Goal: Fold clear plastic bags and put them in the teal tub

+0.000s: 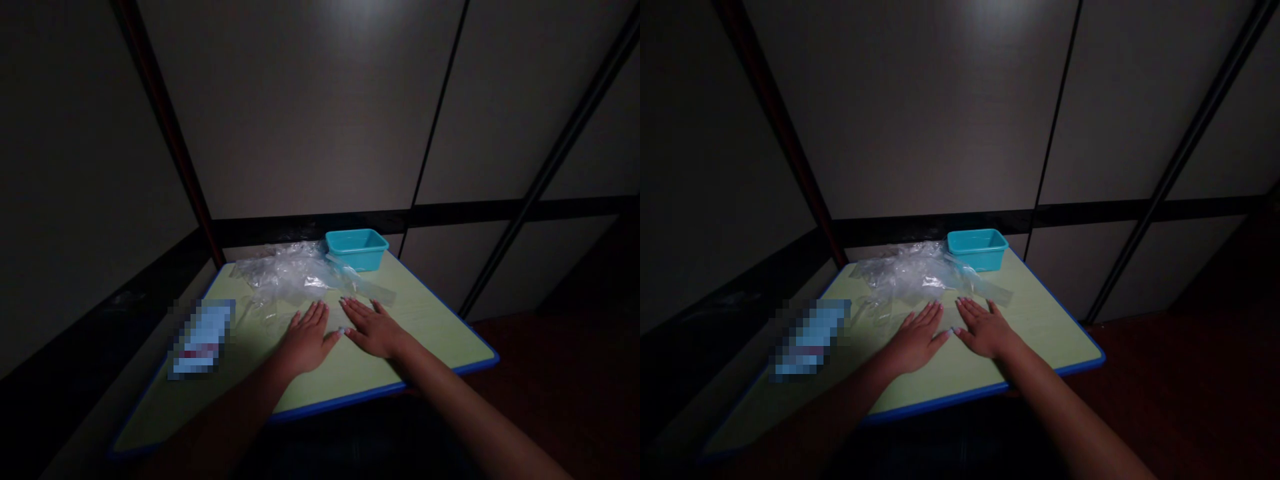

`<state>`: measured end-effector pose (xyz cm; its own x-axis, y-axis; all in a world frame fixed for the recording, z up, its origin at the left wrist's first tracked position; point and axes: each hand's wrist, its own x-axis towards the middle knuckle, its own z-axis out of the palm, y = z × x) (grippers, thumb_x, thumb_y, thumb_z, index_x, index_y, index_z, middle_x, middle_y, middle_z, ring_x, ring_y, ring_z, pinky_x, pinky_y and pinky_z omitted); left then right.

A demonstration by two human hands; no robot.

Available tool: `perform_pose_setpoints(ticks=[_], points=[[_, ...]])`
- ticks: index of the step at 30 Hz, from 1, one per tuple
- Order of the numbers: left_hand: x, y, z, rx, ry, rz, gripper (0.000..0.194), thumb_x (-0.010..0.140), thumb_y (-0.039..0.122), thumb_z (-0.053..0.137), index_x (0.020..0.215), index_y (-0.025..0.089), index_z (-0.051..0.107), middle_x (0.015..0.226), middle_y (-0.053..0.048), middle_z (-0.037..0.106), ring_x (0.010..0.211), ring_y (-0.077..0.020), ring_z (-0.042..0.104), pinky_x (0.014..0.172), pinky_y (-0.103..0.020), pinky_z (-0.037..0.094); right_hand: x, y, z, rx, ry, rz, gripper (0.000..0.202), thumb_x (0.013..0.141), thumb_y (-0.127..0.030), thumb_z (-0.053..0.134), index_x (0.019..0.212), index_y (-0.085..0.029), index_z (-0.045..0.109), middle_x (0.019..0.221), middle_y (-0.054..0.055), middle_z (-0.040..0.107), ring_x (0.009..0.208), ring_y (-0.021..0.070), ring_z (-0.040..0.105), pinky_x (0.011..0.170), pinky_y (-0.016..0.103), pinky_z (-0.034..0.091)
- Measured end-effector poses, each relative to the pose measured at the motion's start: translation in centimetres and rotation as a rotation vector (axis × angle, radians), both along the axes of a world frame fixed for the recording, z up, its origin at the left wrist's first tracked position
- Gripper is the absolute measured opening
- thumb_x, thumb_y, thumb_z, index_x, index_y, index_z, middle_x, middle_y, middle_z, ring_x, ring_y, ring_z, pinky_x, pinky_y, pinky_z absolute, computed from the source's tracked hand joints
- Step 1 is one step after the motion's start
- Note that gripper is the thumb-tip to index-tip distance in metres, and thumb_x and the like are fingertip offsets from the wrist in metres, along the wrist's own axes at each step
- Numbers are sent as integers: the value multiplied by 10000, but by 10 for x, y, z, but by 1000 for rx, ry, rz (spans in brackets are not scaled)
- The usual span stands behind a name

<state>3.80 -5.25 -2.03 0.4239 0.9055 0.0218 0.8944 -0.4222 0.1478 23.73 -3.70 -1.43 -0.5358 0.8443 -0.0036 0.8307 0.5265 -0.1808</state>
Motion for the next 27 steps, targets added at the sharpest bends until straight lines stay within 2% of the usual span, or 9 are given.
perform_pose_setpoints(ticks=[6, 14, 19, 22, 24, 27], points=[[-16, 3, 2, -40, 39, 101, 686, 923, 558, 219, 1467, 142, 182, 1531, -114, 122, 1411, -262, 99, 1101, -500, 183, 2, 1, -3, 4, 18, 0, 658, 927, -534, 222, 1482, -195, 118, 1523, 80, 150, 1404, 228, 152, 1098, 563, 64], [-25, 1, 0, -42, 105, 256, 648, 892, 614, 255, 1461, 318, 159, 1534, -142, 96, 1392, -372, 86, 1031, -633, 154, 2, 0, -1, -1, 9, -3, 671, 925, -554, 219, 1484, -209, 87, 1529, 71, 134, 1407, 225, 136, 1101, 555, 53], [-26, -2, 3, -41, 135, 319, 669, 873, 639, 288, 1455, 331, 170, 1532, -152, 142, 1370, -426, 124, 1032, -617, 163, 1, -1, 0, -8, 15, 0, 673, 925, -550, 227, 1483, -202, 88, 1527, 70, 137, 1406, 222, 141, 1100, 559, 46], [-24, -4, 5, 21, 126, 362, 681, 868, 638, 310, 1454, 306, 209, 1518, -176, 186, 1367, -432, 130, 1037, -615, 154, 2, -2, 1, -14, 16, 7, 670, 927, -543, 230, 1482, -191, 99, 1524, 74, 140, 1405, 226, 145, 1098, 564, 45], [-20, -4, 5, 111, 103, 337, 673, 881, 609, 323, 1457, 275, 226, 1515, -179, 195, 1382, -398, 110, 1051, -607, 135, 2, -1, 1, -19, 16, 6, 664, 927, -535, 240, 1482, -194, 108, 1523, 79, 142, 1404, 236, 148, 1095, 572, 47], [-14, -3, 7, 182, 59, 174, 614, 922, 514, 309, 1461, 233, 223, 1531, -128, 159, 1411, -295, 80, 1079, -586, 115, 2, -2, -1, -14, 28, 13, 651, 927, -525, 260, 1481, -215, 116, 1522, 80, 158, 1401, 243, 160, 1090, 582, 45]])
